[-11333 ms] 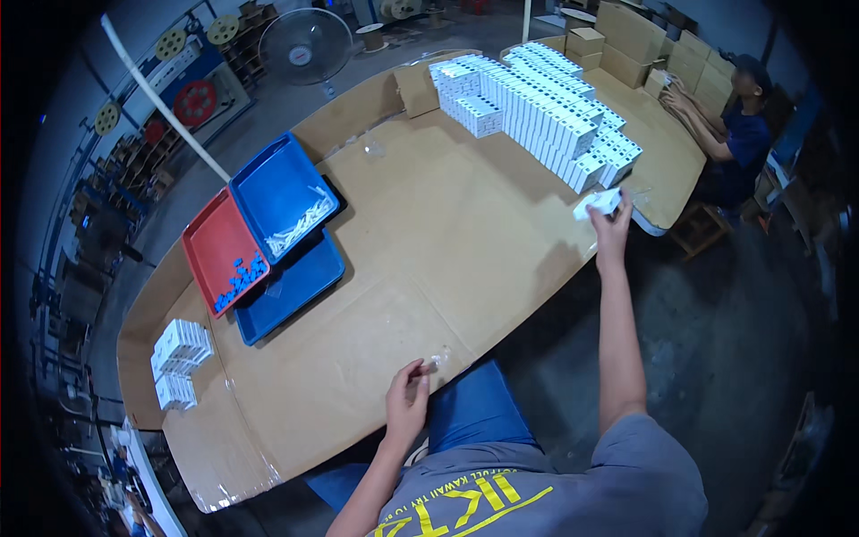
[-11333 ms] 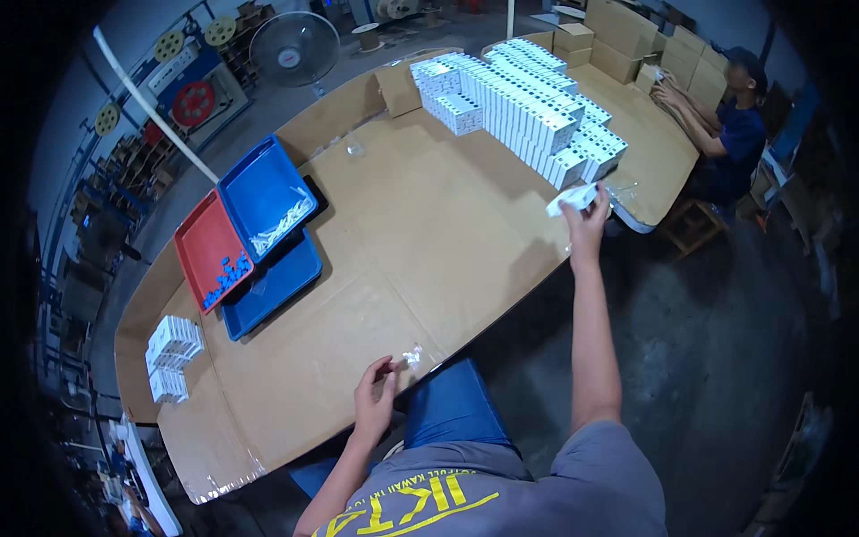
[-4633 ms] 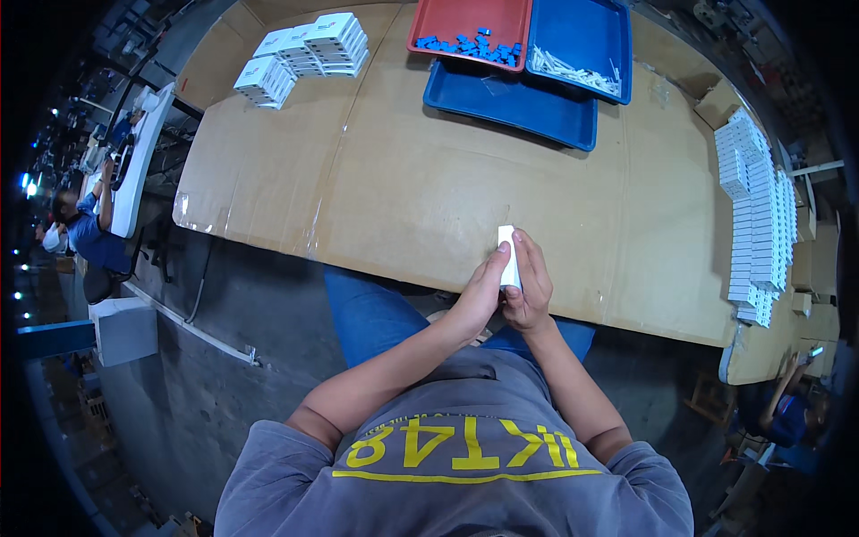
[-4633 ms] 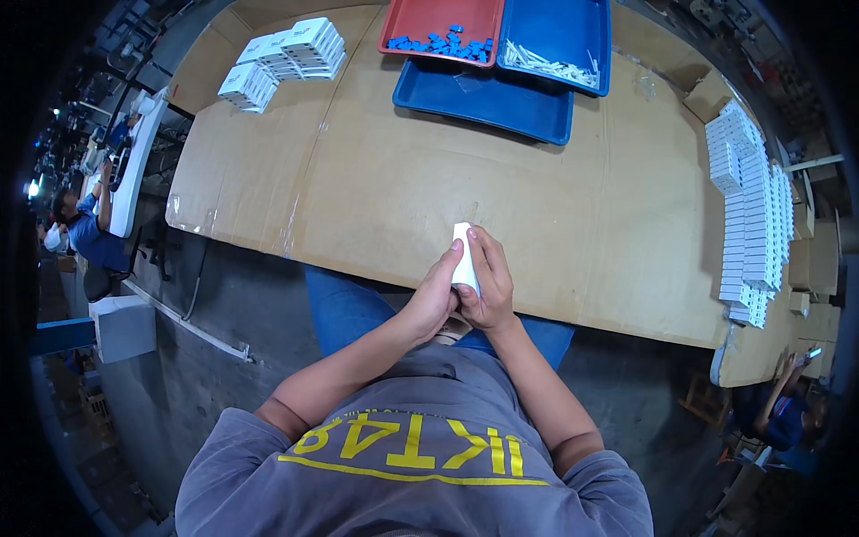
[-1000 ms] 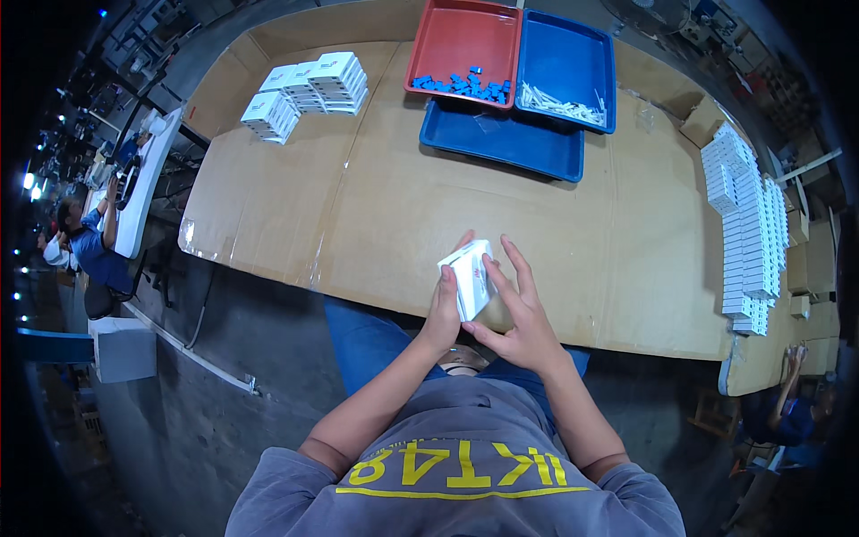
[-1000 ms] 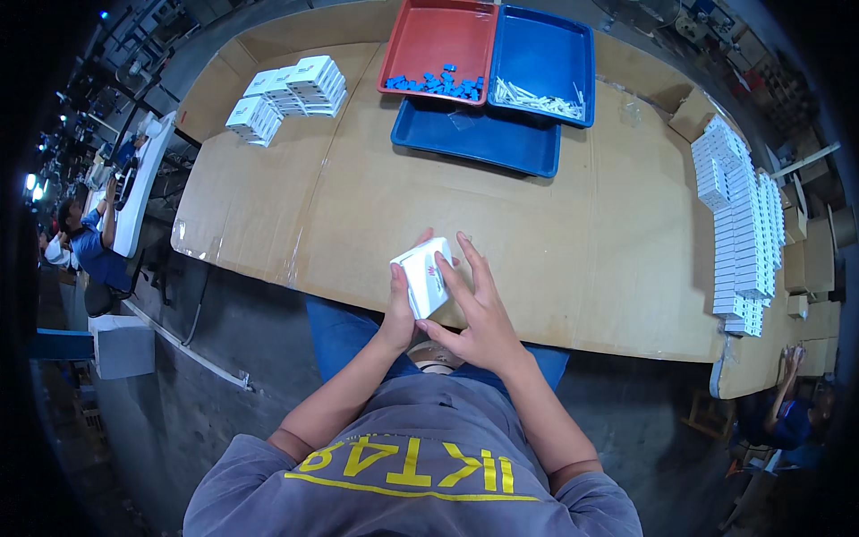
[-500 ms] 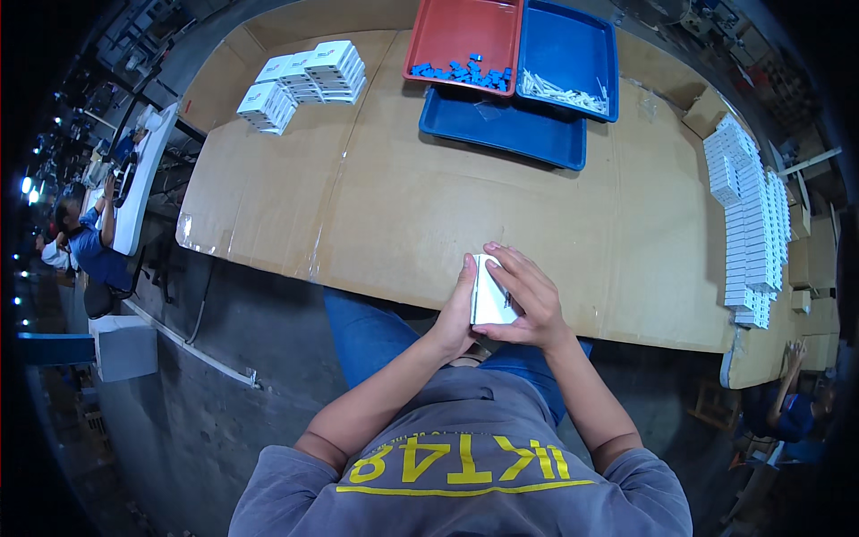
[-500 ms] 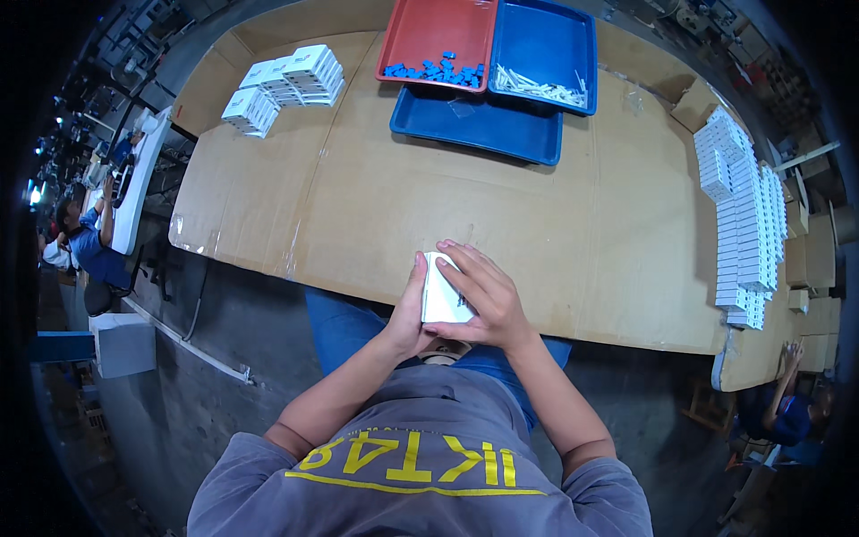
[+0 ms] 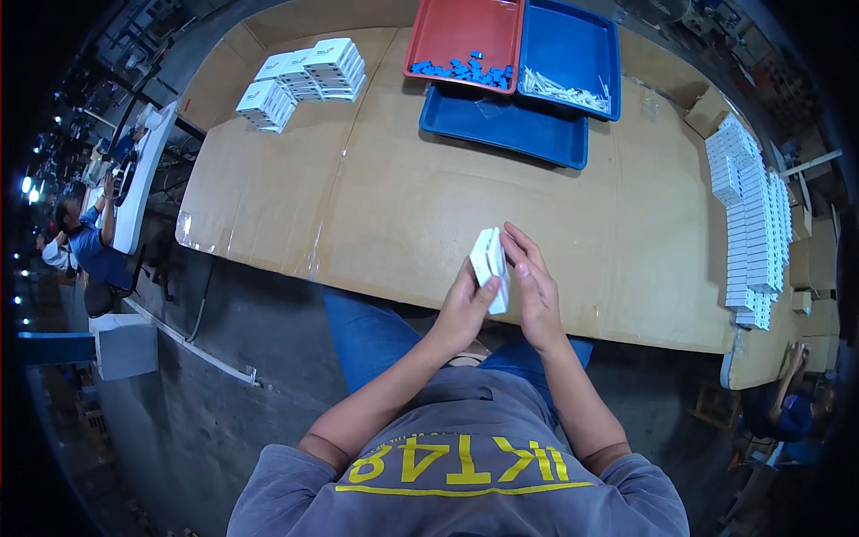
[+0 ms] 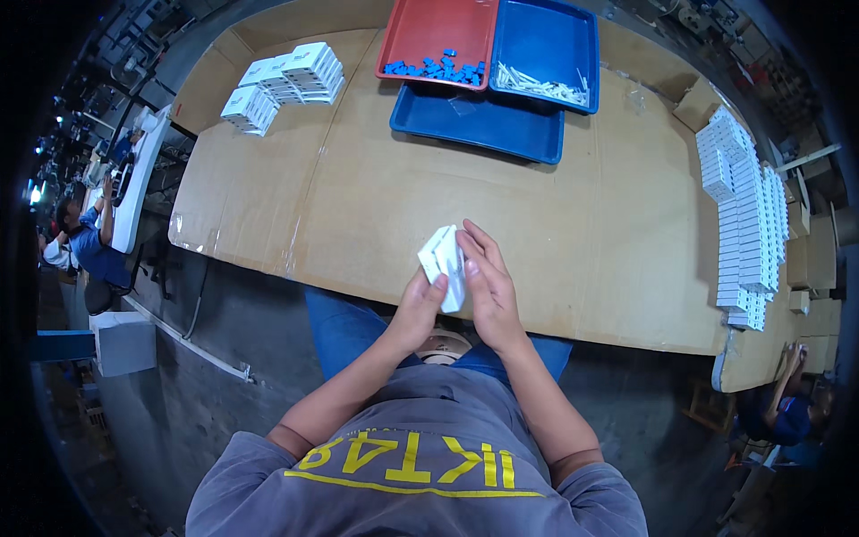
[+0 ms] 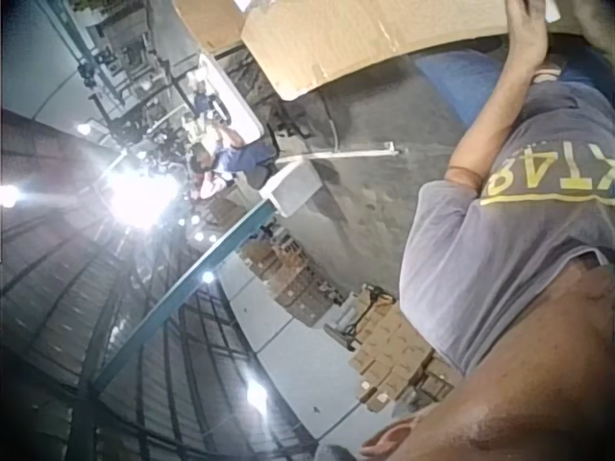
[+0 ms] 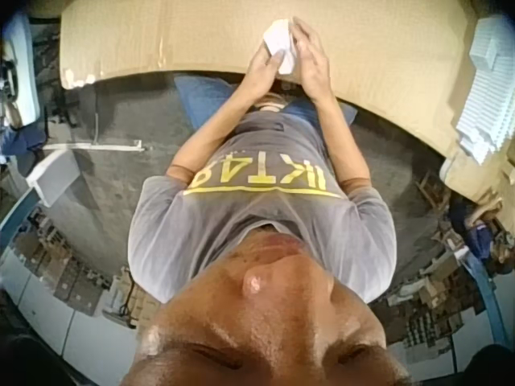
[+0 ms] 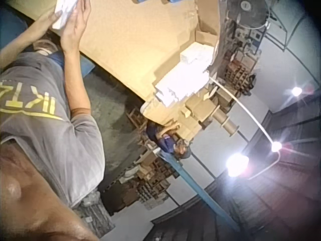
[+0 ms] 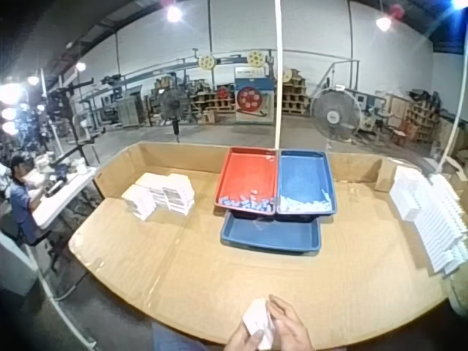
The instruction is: The person assembles small blue and white plastic components into white cardboard boxes by hand at a factory workstation.
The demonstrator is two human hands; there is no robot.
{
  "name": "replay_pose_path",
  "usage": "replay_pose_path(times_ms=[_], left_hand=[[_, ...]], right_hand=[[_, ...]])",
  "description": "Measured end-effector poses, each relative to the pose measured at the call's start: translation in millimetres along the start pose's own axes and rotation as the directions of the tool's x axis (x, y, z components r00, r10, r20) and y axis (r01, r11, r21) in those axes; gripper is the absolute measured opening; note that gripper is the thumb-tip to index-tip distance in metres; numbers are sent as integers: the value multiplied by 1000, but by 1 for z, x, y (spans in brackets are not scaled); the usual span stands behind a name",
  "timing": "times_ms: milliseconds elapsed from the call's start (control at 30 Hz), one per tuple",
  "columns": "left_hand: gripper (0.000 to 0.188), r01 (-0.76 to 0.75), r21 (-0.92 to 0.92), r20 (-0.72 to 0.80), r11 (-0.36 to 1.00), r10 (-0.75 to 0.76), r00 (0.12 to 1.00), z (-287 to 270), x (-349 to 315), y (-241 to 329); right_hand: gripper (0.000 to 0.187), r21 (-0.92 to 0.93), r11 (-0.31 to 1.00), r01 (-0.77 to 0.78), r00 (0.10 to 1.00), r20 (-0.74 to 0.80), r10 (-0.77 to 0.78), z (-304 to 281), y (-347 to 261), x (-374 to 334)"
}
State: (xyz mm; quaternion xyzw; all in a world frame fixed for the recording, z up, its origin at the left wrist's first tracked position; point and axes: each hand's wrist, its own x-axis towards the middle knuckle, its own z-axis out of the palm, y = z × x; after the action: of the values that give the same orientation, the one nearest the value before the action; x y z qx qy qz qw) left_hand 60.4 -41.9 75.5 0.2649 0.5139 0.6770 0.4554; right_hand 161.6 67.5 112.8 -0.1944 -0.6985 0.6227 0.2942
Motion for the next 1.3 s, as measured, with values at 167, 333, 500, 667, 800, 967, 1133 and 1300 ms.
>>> replay_pose_path(times_ms=[167,333,500,667,800,967,1133,1300], left_hand=[[70,100,-240,-156,966,-140,978,1,2,13],[65,202,-167,-165,965,-229,959,-1,1,-13],[57,201,-132,-224,971,-227,948,9,0,-13],[54,148,-23,-231,989,-150,961,11,2,-12],[50,135,-48,-235,990,-143,962,12,1,-10],[47,141,-84,-243,987,-157,957,10,1,-13],[45,164,-101,-230,981,-183,956,8,-2,-12],[55,155,-21,-238,988,-156,959,4,2,-11]], right_hand=[[60,-141,988,67,985,166,-44,-6,-10,-10],[52,-356,902,245,964,187,-188,-5,11,-17],[46,-444,824,352,936,160,-313,-2,25,-20],[47,-508,756,413,907,157,-390,-1,37,-21],[46,-510,774,376,926,176,-334,-1,40,-26],[46,-525,754,395,916,162,-368,3,42,-28],[45,-521,765,378,924,160,-347,4,41,-30],[42,-479,813,330,943,137,-302,2,34,-28]])
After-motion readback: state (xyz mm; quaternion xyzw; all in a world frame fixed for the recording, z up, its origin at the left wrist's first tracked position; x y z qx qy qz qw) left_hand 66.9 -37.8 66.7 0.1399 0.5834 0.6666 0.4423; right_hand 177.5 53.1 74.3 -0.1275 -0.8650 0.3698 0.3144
